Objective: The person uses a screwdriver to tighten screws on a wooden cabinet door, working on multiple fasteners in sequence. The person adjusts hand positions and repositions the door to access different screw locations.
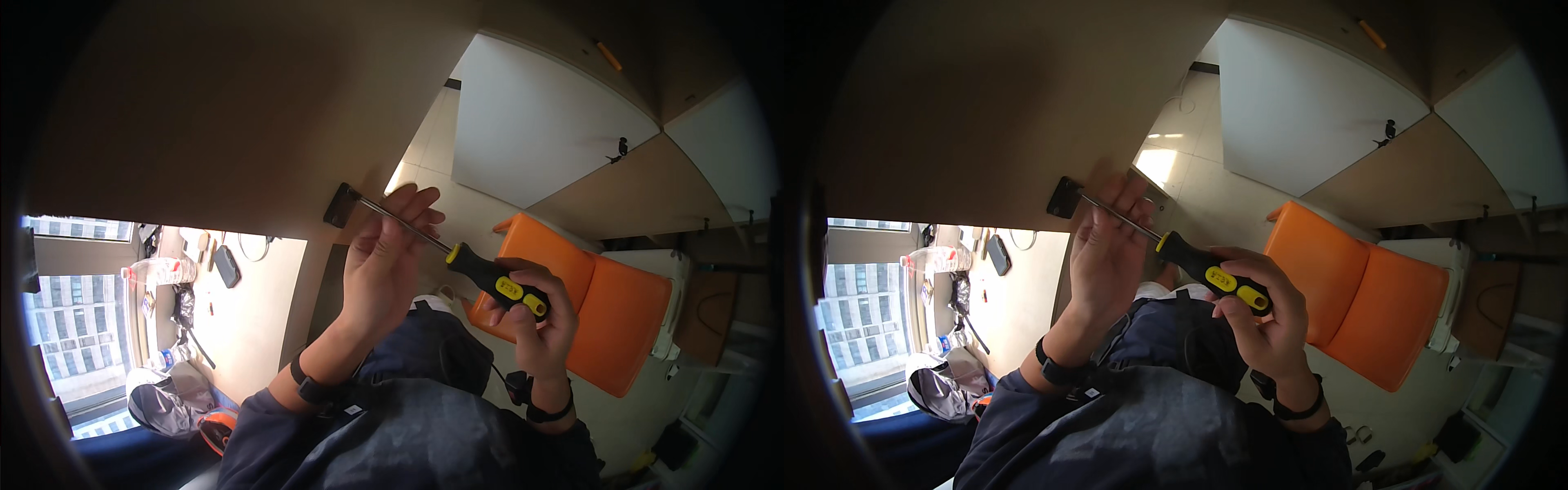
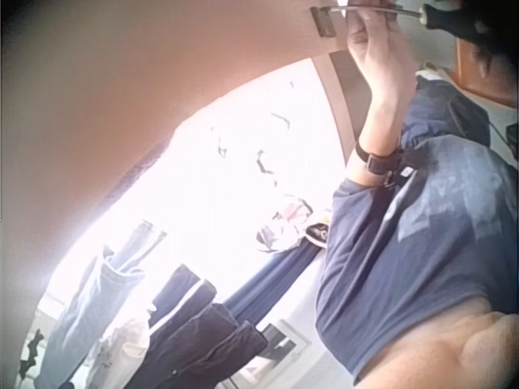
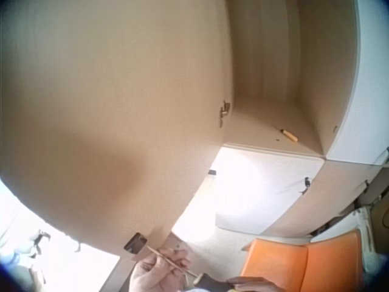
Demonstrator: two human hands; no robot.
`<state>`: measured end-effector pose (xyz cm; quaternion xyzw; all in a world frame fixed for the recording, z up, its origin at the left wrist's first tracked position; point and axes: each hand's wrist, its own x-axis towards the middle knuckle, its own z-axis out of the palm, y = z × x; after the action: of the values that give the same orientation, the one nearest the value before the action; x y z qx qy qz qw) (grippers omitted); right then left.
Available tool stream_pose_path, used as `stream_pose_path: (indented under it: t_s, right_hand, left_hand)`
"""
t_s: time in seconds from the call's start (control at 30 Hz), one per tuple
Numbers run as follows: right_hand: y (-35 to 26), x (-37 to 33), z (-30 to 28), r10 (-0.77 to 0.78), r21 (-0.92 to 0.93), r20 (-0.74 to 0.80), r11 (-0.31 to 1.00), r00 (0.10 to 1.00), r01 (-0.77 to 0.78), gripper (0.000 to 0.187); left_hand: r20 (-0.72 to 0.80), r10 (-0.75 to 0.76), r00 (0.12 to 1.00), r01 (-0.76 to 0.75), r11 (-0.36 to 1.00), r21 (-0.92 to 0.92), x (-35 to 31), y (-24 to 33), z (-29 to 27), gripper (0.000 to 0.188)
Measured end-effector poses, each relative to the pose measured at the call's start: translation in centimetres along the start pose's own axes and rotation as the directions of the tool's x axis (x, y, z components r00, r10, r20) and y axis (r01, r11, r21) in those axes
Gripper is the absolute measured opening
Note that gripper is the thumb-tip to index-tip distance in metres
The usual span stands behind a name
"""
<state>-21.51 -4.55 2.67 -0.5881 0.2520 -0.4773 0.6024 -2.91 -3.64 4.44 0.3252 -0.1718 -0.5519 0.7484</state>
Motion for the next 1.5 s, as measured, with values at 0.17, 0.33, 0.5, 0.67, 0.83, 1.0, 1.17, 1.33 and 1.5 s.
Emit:
stream_pose_path:
  t_s: [0.17, 0.33, 0.5, 0.67, 0.83, 1.0, 1.17, 1.33, 1.5]
  right_hand:
    - [-0.2, 0.0, 0.4, -0.039, 0.075, 0.006, 0.996, 0.999, 0.038, 0.035]
    - [0.0, -0.1, 0.6, -0.003, 0.062, -0.018, 0.998, 1.0, 0.004, 0.04]
    - [-0.4, -0.2, 0.5, 0.055, 0.092, -0.045, 0.994, 0.997, -0.051, 0.039]
    - [0.2, -0.1, 0.4, 0.14, -0.123, 0.105, 0.984, 0.985, -0.127, 0.048]
    - [0.5, 0.2, 1.0, 0.256, -0.363, 0.139, 0.912, 0.957, -0.192, 0.053]
    - [2.0, 0.1, 0.8, 0.249, -0.35, 0.156, 0.919, 0.956, -0.183, 0.049]
    - [2.9, -0.4, -1.6, 0.37, -0.037, 0.195, 0.928, 0.908, -0.37, 0.039]
    - [3.2, 1.2, -3.5, 0.332, 0.195, -0.091, 0.93, 0.939, -0.311, 0.028]
    - [2.8, 5.6, -4.4, 0.378, 0.263, -0.281, 0.914, 0.882, -0.308, 0.011]
  left_hand:
    - [0.102, 0.013, 0.995, -0.008, 0.999, -0.043, 0.1, -0.5, -2.2, 0.018]
    - [0.102, 0.033, 0.994, -0.026, 0.997, -0.076, 0.8, -0.3, -2.5, 0.017]
    - [-0.009, 0.057, 0.998, -0.057, 0.998, 0.021, 0.4, 0.0, -1.1, 0.018]
    - [0.006, 0.094, 0.996, -0.094, 0.995, 0.035, 0.2, -0.1, -2.1, 0.015]
    - [-0.021, 0.085, 0.996, -0.084, 0.993, 0.078, 0.0, -0.4, -2.5, 0.014]
    - [-0.067, 0.052, 0.996, -0.045, 0.994, 0.104, 0.0, -0.5, -2.4, 0.015]
    - [0.034, -0.226, 0.973, 0.182, 0.856, 0.483, -0.7, 1.4, -4.2, 0.013]
    - [0.27, 0.205, 0.941, -0.311, 0.203, 0.929, -2.0, 5.1, -5.2, 0.016]
    - [0.577, 0.565, 0.59, -0.618, -0.144, 0.773, -1.1, 4.8, -7.0, 0.051]
